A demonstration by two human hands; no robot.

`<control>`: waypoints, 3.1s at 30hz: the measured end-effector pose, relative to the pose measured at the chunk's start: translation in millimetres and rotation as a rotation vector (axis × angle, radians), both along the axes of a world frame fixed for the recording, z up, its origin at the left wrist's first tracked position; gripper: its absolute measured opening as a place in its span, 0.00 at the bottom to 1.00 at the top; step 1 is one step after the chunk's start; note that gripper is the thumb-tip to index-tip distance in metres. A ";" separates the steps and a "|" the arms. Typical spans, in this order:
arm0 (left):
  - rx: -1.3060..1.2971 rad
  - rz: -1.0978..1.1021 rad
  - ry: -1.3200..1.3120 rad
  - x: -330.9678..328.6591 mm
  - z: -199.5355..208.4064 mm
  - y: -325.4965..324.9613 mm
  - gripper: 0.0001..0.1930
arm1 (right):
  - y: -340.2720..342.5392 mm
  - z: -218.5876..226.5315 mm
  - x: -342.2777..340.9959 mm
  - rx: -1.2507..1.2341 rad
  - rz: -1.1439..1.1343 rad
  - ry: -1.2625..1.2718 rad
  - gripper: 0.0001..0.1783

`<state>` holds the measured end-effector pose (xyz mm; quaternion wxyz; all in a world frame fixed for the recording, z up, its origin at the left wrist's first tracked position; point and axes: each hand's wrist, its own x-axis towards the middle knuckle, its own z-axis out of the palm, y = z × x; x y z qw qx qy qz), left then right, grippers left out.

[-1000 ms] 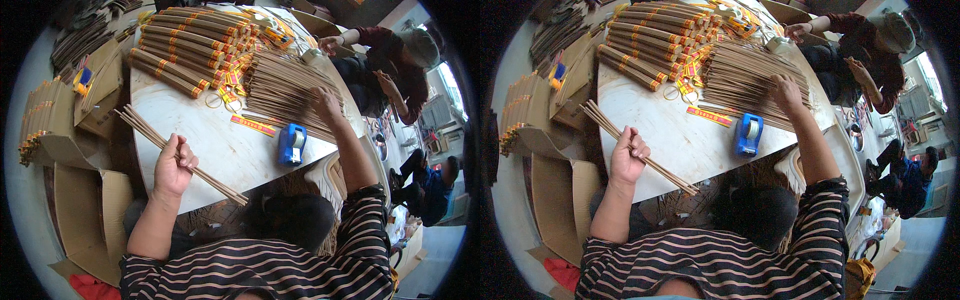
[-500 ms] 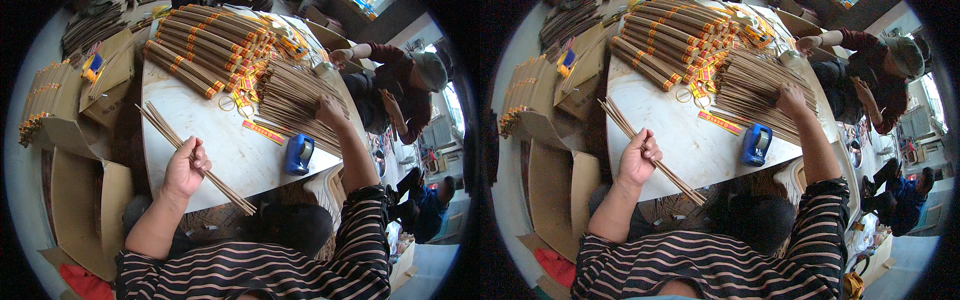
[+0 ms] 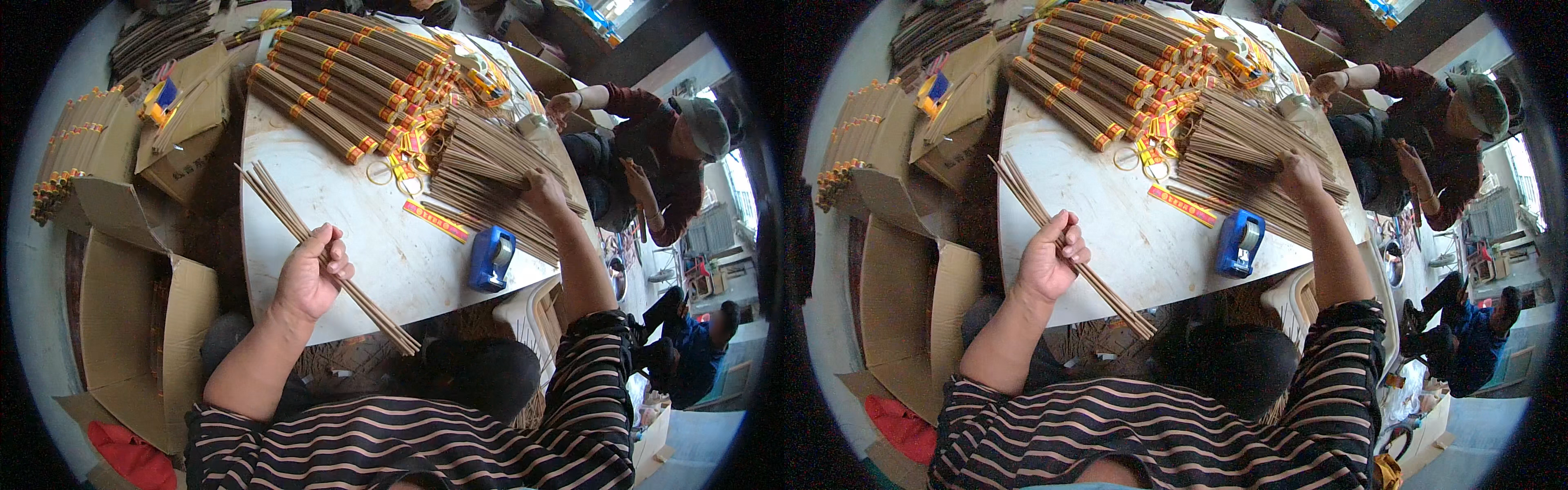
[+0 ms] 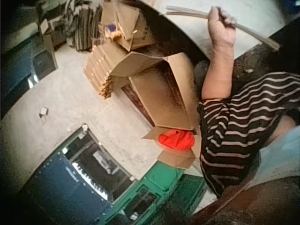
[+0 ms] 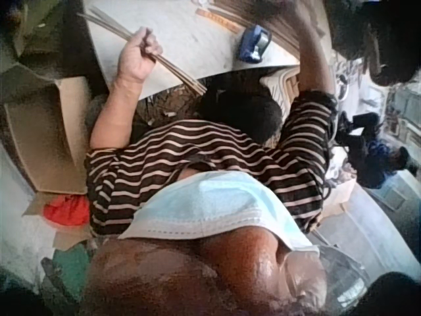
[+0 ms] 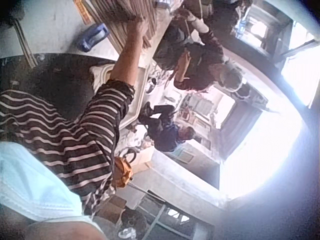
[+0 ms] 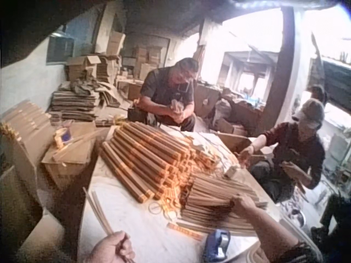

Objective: The person gathers thin wooden sticks, aligns them into bundles, and secures each bundle with a small colored paper band. Bundled sticks are placed into a cardboard box. The person repeats this process multiple times.

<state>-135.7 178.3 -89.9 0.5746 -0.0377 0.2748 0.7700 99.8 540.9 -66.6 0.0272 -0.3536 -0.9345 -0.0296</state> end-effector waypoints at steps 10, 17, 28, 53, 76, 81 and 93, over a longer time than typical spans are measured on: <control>0.014 0.014 -0.011 -1.9 -2.8 -2.4 0.07 | -8.4 26.8 9.7 0.049 -0.008 -0.001 0.14; 0.075 0.003 -0.040 -4.6 -9.5 -3.5 0.06 | -16.3 67.2 32.9 0.095 -0.140 -0.049 0.09; 0.097 -0.019 -0.036 0.2 -7.7 -7.4 0.07 | -94.4 104.0 -13.5 -0.788 -0.170 0.209 0.12; 0.093 0.137 0.177 -0.8 12.9 -20.0 0.09 | -324.5 38.7 -129.5 -0.587 0.232 0.209 0.15; 0.180 0.056 1.177 -2.0 114.0 -6.6 0.13 | -298.0 19.0 -155.5 -1.257 0.319 0.987 0.22; 0.156 0.156 1.351 2.9 120.8 -5.5 0.14 | -296.4 19.2 -152.8 -1.183 0.236 0.946 0.26; 0.163 0.490 1.438 15.3 110.6 3.8 0.15 | -311.4 19.1 -165.6 -0.794 0.307 1.175 0.32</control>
